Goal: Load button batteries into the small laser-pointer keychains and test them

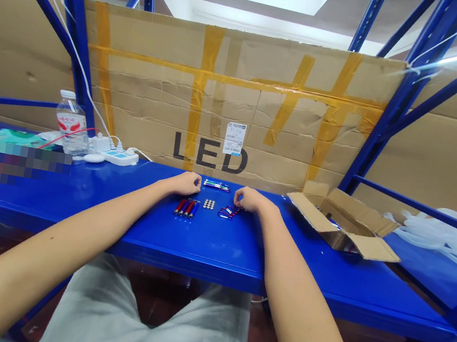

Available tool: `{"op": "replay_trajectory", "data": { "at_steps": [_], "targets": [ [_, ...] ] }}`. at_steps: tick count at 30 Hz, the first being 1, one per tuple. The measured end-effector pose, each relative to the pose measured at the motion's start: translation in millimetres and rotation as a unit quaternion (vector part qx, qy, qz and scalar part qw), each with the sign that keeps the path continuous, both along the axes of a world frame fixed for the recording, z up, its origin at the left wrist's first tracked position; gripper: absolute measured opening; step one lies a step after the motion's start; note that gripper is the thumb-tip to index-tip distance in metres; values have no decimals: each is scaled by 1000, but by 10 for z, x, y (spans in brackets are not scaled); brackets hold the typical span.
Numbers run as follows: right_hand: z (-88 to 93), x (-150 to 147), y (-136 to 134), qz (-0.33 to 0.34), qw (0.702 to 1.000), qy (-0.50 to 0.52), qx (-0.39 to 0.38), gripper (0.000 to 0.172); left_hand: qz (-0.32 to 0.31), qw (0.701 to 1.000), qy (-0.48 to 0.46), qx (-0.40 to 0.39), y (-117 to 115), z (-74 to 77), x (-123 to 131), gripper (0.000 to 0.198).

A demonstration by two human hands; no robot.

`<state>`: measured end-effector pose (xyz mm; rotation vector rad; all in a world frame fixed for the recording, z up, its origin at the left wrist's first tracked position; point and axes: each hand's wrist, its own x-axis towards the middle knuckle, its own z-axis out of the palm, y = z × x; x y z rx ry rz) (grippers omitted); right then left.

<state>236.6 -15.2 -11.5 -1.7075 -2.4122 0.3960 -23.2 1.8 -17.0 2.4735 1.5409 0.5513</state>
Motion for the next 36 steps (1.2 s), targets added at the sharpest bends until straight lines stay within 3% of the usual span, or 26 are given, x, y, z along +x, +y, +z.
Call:
{"op": "replay_trajectory", "data": {
  "at_steps": [6,14,25,36],
  "targets": [
    [-14,-4,29,53,998,17,24,15,9,1000,6,-6,-29,20,5,5],
    [-2,-48,2,72,997,38,11,15,8,1000,3,-9,-19,22,2,7],
    [61,-105,-52,9,998,48,41,21,-23,998,-49,-25,8,-3,27,8],
    [113,-185,-134,-3,997,47,60,19,-56,994,-80,-51,59,-13,106,11]
  ]
}}
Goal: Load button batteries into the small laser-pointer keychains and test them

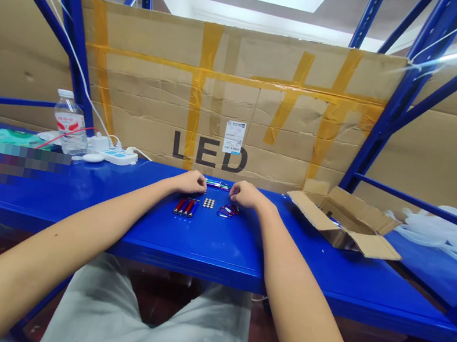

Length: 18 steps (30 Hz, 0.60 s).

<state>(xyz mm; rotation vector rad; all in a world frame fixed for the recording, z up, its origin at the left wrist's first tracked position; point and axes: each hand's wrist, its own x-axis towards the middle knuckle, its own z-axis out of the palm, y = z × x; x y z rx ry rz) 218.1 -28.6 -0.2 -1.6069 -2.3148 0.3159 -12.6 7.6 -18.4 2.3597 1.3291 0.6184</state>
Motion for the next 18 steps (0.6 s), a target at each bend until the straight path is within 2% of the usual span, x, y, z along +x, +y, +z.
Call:
{"op": "replay_trajectory", "data": {
  "at_steps": [6,8,12,18],
  "targets": [
    [9,-14,-17,0,1000,2,2,18,-19,999,36,-32,-13,133,-137,11],
    [9,-14,-20,1,1000,2,0,17,-41,994,62,-78,-18,212,-267,12],
    [6,-14,-17,7,1000,1,-4,16,-49,979,88,-178,-25,330,-523,20],
    [17,-22,-32,7,1000,4,-10,15,-64,969,91,-220,-59,359,-591,16]
  ]
}}
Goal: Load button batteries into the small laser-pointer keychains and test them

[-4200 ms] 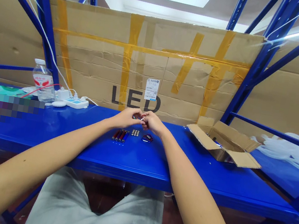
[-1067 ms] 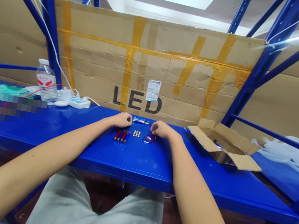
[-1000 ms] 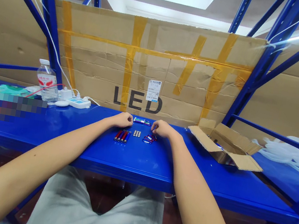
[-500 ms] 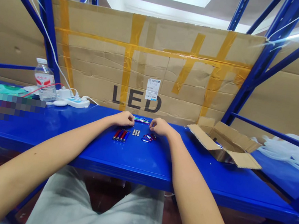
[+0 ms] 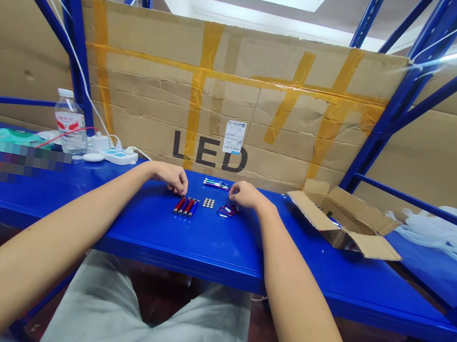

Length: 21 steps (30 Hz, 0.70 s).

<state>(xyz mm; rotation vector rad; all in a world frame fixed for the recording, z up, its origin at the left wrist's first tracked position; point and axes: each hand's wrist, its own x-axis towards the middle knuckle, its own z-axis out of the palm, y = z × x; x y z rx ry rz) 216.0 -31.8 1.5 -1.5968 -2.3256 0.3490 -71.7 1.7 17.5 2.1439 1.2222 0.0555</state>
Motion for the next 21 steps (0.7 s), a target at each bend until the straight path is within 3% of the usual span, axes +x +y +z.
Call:
{"op": "replay_trajectory", "data": {
  "at_steps": [21],
  "targets": [
    [-7,5,14,4,1000,-3,3,13,-8,1000,5,9,-73,9,72,14]
  ]
}}
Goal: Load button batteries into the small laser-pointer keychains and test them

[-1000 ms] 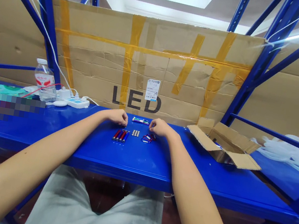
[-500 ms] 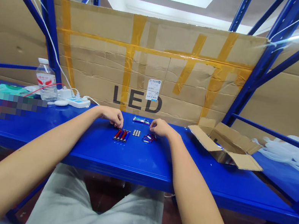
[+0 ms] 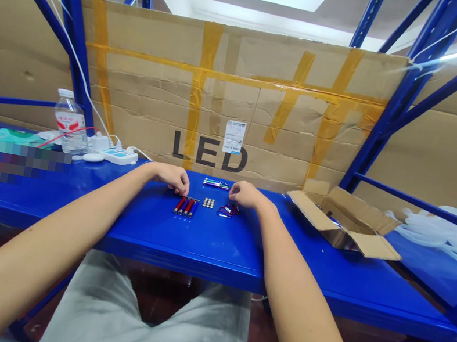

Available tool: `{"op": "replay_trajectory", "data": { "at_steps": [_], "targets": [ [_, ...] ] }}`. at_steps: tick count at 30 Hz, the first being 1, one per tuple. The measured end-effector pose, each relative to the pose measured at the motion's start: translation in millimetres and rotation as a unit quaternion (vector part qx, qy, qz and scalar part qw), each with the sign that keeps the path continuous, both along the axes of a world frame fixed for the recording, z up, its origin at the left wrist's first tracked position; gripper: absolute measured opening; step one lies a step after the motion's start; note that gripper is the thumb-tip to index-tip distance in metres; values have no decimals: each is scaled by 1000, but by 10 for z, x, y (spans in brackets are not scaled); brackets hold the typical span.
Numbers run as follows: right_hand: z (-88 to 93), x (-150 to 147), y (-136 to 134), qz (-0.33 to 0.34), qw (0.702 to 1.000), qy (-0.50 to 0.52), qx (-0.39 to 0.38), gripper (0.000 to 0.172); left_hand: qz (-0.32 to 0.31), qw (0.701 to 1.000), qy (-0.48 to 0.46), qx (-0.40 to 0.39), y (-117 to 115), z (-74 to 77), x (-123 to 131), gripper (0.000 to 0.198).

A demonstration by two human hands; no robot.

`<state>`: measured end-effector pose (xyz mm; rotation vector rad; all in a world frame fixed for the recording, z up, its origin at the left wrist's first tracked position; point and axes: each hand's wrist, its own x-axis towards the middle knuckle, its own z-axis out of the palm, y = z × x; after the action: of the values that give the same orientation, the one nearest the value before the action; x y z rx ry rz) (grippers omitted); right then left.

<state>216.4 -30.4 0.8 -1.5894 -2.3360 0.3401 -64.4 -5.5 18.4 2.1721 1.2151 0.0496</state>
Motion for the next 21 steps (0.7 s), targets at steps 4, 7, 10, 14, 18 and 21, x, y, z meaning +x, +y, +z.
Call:
{"op": "replay_trajectory", "data": {
  "at_steps": [4,7,10,14,18,21],
  "targets": [
    [-7,30,23,-2,1000,8,-1,13,8,1000,-13,-3,12,-9,-30,15],
    [-18,51,42,-6,1000,8,-2,14,26,999,-46,4,55,-30,-41,17],
    [-47,50,81,-16,1000,12,14,16,26,992,-84,87,148,-60,47,17],
    [-121,-2,190,-32,997,32,60,26,5,957,-80,279,302,-97,350,19],
    [-185,-102,310,-12,997,28,68,37,-36,932,-44,358,413,-148,655,21],
    [-202,-166,356,5,998,8,59,35,-43,934,-48,350,475,-219,754,25]
  ]
}}
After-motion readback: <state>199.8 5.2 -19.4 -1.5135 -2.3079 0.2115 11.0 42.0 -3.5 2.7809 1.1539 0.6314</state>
